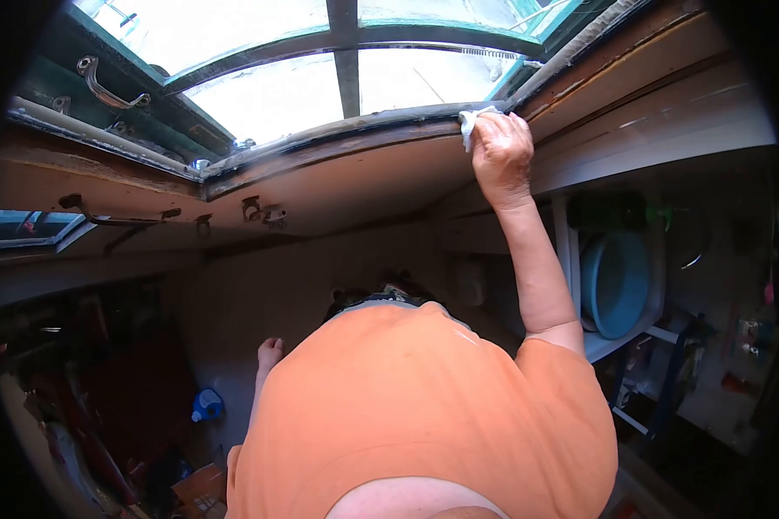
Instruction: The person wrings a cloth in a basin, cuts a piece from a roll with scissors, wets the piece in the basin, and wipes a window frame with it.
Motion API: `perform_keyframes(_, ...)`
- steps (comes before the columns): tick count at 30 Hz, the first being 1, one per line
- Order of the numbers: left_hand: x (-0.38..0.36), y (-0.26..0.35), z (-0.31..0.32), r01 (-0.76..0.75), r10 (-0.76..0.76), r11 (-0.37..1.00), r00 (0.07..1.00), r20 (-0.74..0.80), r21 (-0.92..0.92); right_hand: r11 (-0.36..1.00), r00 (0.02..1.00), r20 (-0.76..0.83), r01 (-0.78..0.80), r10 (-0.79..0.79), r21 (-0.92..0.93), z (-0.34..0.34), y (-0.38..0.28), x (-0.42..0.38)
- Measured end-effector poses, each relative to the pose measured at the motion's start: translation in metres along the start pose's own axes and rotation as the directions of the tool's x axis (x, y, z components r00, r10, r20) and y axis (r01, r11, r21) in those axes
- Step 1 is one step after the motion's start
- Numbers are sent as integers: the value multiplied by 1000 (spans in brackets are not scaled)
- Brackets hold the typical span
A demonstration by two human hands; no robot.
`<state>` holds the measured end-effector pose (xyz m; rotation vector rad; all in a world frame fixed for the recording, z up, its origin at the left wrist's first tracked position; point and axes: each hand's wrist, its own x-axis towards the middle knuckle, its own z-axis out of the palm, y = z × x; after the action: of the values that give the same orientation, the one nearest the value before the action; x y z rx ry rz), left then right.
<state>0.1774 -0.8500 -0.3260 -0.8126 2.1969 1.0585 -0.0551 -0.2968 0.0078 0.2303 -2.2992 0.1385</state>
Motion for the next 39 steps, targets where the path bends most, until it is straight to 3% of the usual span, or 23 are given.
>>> perform_keyframes(5,3,-7,2,75,-74,996,997,26,-56,988,994,73,-68,78,-136,-16,13,-2)
perform_keyframes(8,15,-19,7,-4,1,991,1000,-24,-137,981,985,129,-89,111,-171,-21,15,-3)
perform_keyframes(11,18,-17,6,-49,50,998,998,-33,28,984,979,145,-127,144,-125,-22,7,-3)
perform_keyframes(14,18,-15,10,3,-3,1000,1000,-29,4,982,971,186,-123,149,-142,-20,5,-7)
perform_keyframes(20,38,-23,16,-120,120,993,992,36,11,961,956,155,-222,248,-167,-13,1,-1)
perform_keyframes(23,29,7,14,-43,33,990,997,76,133,939,927,154,-327,341,-109,-15,-1,4)
perform_keyframes(26,28,21,17,-122,111,976,991,72,180,923,911,146,-378,385,-75,-16,1,9)
perform_keyframes(29,14,42,18,-1,-12,987,996,85,159,899,891,125,-438,437,-21,-16,2,10)
perform_keyframes(35,52,-6,21,-202,195,972,979,63,122,836,846,94,-533,525,128,-19,5,4)
perform_keyframes(38,55,-7,16,-208,202,965,978,50,157,713,800,95,-576,593,400,-14,12,-7)
perform_keyframes(39,46,7,12,-166,158,974,986,61,157,731,813,15,-532,583,426,-19,12,-10)
